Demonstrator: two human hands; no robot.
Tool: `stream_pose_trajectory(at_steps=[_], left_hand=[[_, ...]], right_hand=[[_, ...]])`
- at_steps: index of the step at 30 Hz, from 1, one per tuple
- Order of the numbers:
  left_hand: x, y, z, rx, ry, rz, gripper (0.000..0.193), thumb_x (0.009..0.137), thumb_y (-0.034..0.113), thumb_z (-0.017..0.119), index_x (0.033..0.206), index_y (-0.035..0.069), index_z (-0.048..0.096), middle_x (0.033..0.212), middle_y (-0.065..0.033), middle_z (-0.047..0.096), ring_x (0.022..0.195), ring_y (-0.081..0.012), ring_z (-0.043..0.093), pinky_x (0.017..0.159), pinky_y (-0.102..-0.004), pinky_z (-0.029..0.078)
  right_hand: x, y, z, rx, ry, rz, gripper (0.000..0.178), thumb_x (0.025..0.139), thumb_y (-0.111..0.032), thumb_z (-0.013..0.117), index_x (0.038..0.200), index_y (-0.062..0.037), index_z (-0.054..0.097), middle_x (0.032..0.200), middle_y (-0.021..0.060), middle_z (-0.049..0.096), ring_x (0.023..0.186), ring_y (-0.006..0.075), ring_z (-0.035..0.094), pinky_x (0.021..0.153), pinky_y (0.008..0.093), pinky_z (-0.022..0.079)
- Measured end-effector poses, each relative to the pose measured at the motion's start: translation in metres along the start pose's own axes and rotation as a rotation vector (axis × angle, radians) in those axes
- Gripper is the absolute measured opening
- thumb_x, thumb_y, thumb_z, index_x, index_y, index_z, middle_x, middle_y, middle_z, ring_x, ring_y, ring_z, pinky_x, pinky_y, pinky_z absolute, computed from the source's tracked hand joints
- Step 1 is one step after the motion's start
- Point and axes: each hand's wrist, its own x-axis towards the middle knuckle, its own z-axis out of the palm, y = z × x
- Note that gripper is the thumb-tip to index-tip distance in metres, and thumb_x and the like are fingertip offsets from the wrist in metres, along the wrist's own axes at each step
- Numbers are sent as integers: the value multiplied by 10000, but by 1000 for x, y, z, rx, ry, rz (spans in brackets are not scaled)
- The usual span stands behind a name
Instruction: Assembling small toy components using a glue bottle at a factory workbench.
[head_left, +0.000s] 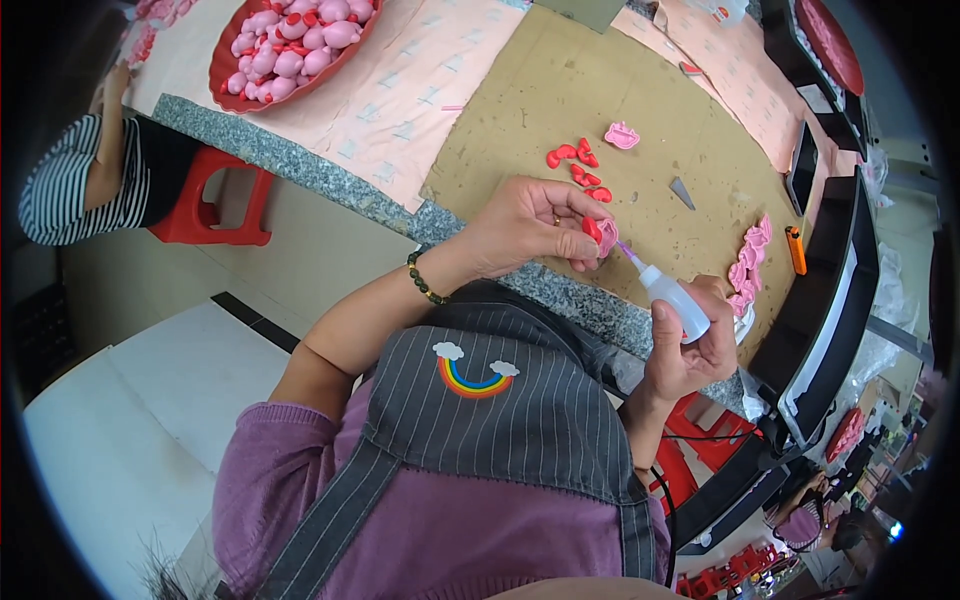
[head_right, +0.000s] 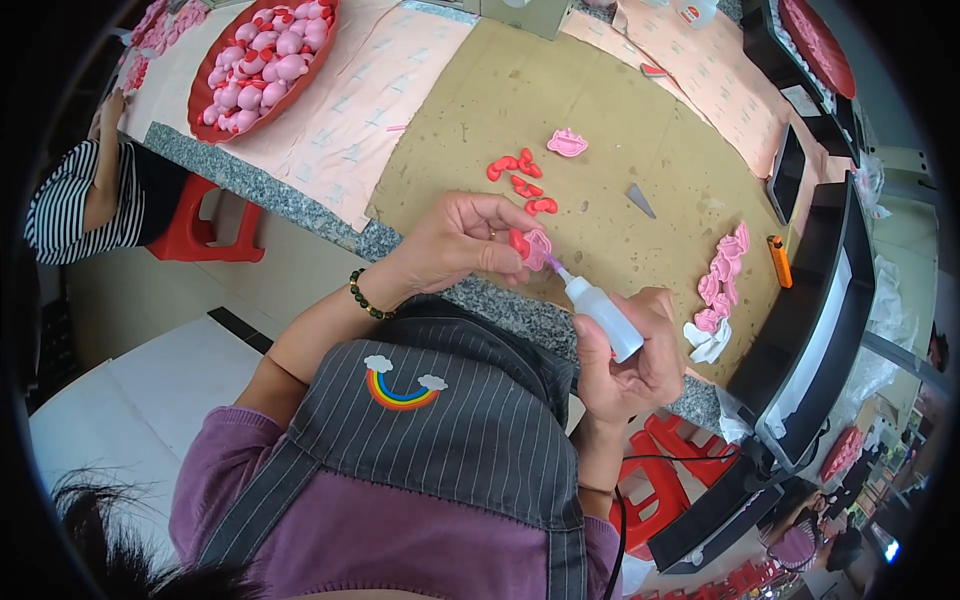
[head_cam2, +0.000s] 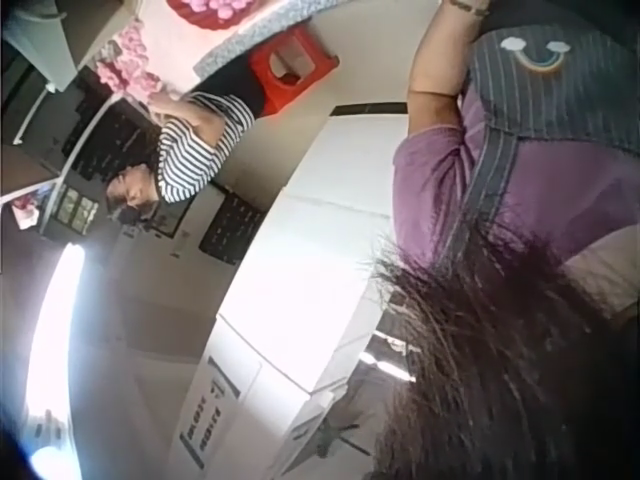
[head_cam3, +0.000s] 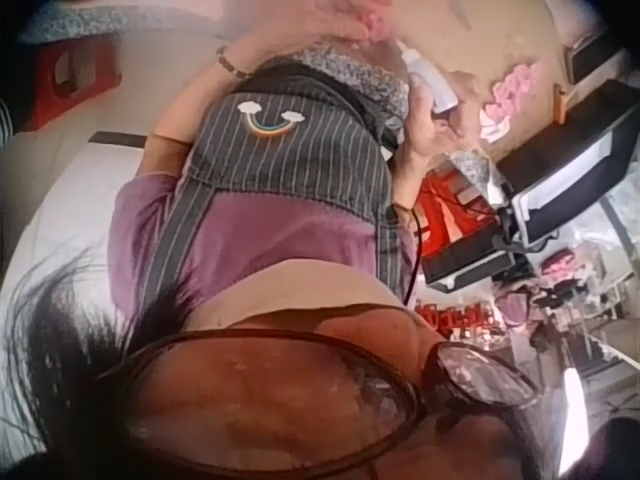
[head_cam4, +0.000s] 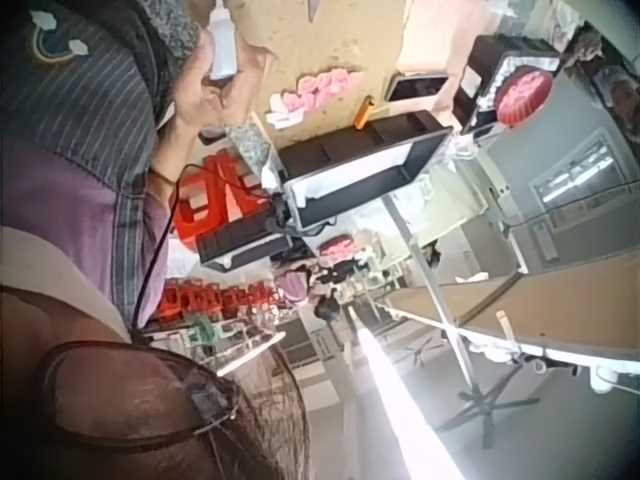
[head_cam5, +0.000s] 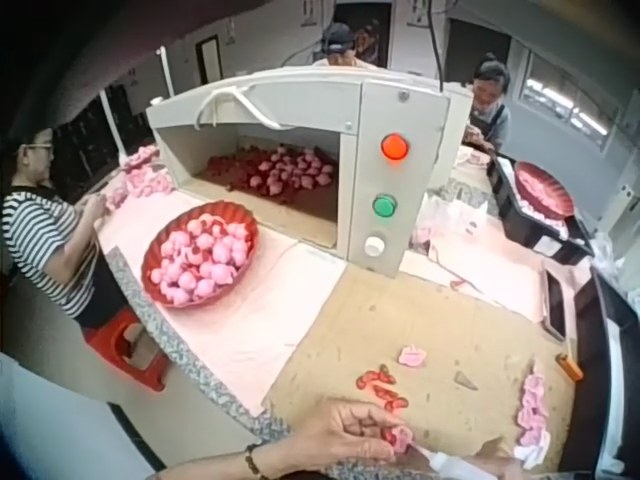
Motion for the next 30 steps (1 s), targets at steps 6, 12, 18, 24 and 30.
stream_pose_trajectory(at_steps=[6,12,18,24,30], left_hand=[[1,-2,-1,2,-9,17,291,783,9,648,1057,-38,562,888,-139,649,745,-173,655,663,-283,557],[0,-1,-1,9,-9,7,286,784,10,646,1055,-34,564,899,-137,648,752,-172,654,668,-284,556],[0,1,0,13,-13,-8,285,786,22,651,1052,-33,566,892,-137,650,750,-171,654,667,-282,556],[1,-1,-1,-2,-17,3,281,786,20,650,1049,-34,567,888,-137,649,743,-169,652,666,-281,556],[1,-1,-1,-9,-9,1,272,787,7,643,1046,-36,569,881,-139,648,738,-173,650,670,-282,554]], right_hand=[[0,1,4,-4,3,-68,216,642,2,715,809,48,586,640,73,524,590,156,426,548,264,318],[0,0,5,-15,5,-82,226,638,4,722,815,48,588,640,77,526,590,164,426,551,266,325],[0,1,5,-39,4,-110,228,637,5,723,816,48,588,644,85,535,587,172,426,550,277,331],[0,1,5,-30,0,-125,233,639,-5,728,817,49,587,643,81,542,586,175,429,561,281,336],[0,0,4,-60,9,-115,238,643,-16,731,818,49,584,645,82,547,581,178,428,561,286,337]])
